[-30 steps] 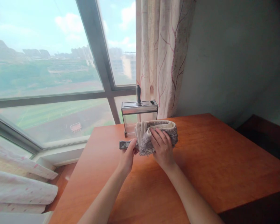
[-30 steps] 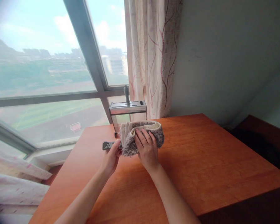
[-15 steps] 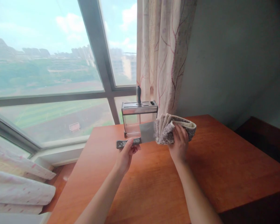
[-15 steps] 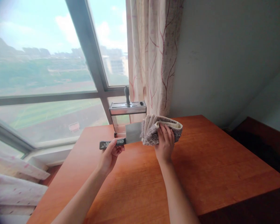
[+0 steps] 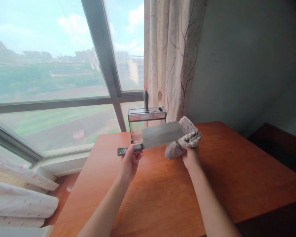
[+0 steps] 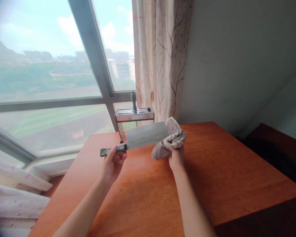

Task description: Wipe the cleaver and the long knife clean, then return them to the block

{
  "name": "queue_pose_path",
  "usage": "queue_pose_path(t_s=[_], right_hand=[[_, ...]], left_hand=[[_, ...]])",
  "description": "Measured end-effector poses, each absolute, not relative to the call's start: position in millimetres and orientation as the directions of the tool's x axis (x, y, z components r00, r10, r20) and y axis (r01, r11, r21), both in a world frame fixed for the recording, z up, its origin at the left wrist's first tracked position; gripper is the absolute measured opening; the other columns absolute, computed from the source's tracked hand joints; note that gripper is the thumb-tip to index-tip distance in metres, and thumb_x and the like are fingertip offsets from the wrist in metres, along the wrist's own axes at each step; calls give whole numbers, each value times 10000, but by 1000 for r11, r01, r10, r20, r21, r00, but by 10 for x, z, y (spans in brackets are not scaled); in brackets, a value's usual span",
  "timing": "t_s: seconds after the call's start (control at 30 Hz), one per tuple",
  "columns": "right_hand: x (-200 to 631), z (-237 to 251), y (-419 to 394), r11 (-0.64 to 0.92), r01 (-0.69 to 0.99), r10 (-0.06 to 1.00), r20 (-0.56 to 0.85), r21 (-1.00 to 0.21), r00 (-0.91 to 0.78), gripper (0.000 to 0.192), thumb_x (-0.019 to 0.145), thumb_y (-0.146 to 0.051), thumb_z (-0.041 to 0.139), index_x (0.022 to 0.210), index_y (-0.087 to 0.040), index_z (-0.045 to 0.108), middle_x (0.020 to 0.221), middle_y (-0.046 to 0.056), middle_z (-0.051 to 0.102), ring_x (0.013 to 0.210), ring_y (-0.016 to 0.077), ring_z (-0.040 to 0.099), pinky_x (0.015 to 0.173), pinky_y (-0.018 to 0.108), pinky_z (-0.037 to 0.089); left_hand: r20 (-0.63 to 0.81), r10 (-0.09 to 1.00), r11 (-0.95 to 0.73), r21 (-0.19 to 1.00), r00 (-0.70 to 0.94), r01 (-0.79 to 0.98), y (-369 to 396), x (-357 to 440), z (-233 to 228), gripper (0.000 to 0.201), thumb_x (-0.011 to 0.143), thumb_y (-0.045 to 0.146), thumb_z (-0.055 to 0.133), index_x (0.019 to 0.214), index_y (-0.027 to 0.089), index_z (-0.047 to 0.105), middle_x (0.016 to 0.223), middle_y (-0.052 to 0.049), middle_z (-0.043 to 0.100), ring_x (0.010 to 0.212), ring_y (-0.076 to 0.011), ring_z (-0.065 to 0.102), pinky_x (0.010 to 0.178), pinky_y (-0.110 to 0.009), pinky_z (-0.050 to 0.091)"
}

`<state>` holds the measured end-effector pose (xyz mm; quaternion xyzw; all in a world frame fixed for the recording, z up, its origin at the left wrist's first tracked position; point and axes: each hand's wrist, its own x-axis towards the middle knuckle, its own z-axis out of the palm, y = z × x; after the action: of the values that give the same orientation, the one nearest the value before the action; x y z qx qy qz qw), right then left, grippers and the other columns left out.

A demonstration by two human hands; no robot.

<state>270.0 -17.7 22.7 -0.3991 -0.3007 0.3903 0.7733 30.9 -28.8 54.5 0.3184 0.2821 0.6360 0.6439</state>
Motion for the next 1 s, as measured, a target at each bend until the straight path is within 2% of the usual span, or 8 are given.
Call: queue_pose_path(t_s=[0.1, 0.17, 0.23, 0.37, 0.43, 0.6, 0.8, 1.0], right_hand=[[2692, 243, -221, 240, -648, 940, 7, -723, 340, 306, 646, -242, 689, 951, -233, 658, 911, -5, 721, 879, 198, 657, 808, 362, 523], [2656, 270, -276, 132, -795, 984, -16, -592, 175, 249, 692, -295, 680, 937, -253, 665, 969, -6, 719, 946, 200, 650, 850, 371, 518], [2585, 275, -330, 63, -840, 997, -5, -538, 78, 231, 710, -335, 680, 930, -265, 668, 995, -11, 717, 966, 207, 647, 873, 388, 514], [2390, 180, -365, -34, -834, 997, -75, -551, 9, 210, 679, -341, 730, 857, -243, 678, 857, -17, 735, 867, 220, 674, 860, 398, 524], [2318, 131, -345, -47, -828, 995, -101, -558, 12, 232, 688, -371, 731, 867, -234, 678, 846, -14, 736, 874, 220, 676, 865, 389, 521], [2356, 181, -277, 27, -827, 995, -65, -561, 76, 307, 754, -432, 672, 998, -246, 659, 990, -9, 723, 1019, 215, 638, 942, 396, 484], [2680, 296, -247, 263, -800, 948, -11, -539, 319, 351, 818, -462, 590, 1111, -274, 629, 1085, -7, 699, 1086, 205, 606, 1011, 441, 422], [2776, 315, -243, 346, -739, 917, 40, -578, 398, 406, 829, -516, 543, 1155, -284, 614, 1169, 9, 666, 1108, 225, 593, 1018, 476, 403]], left_hand=[[65, 998, -42, 749, 10, -661, -277, 295, 552, 224, 790, 340, 648, 848, 130, 702, 668, -25, 640, 589, -98, 542, 586, -208, 431], [75, 997, -55, 745, 3, -664, -278, 300, 547, 232, 792, 342, 648, 879, 135, 706, 699, -25, 641, 605, -95, 539, 602, -210, 435], [88, 996, -49, 755, 28, -654, -292, 323, 530, 237, 800, 341, 642, 914, 145, 707, 719, -24, 636, 627, -94, 538, 620, -211, 433], [88, 988, 5, 811, 130, -584, -360, 406, 477, 248, 823, 348, 619, 956, 155, 700, 751, -39, 631, 679, -112, 545, 649, -227, 420], [71, 982, 36, 836, 174, -547, -398, 450, 449, 289, 823, 365, 617, 1009, 157, 691, 775, -55, 637, 700, -131, 548, 641, -243, 413], [73, 955, 54, 910, 289, -410, -470, 532, 412, 393, 823, 356, 622, 1161, 157, 637, 818, -90, 658, 719, -153, 522, 602, -255, 381], [67, 929, 77, 926, 363, -369, -528, 602, 404, 381, 816, 367, 626, 1138, 166, 659, 907, -114, 677, 764, -172, 534, 605, -266, 378], [38, 922, 118, 921, 386, -371, -578, 651, 392, 388, 808, 369, 637, 1139, 167, 660, 919, -122, 684, 756, -175, 539, 603, -269, 370]])
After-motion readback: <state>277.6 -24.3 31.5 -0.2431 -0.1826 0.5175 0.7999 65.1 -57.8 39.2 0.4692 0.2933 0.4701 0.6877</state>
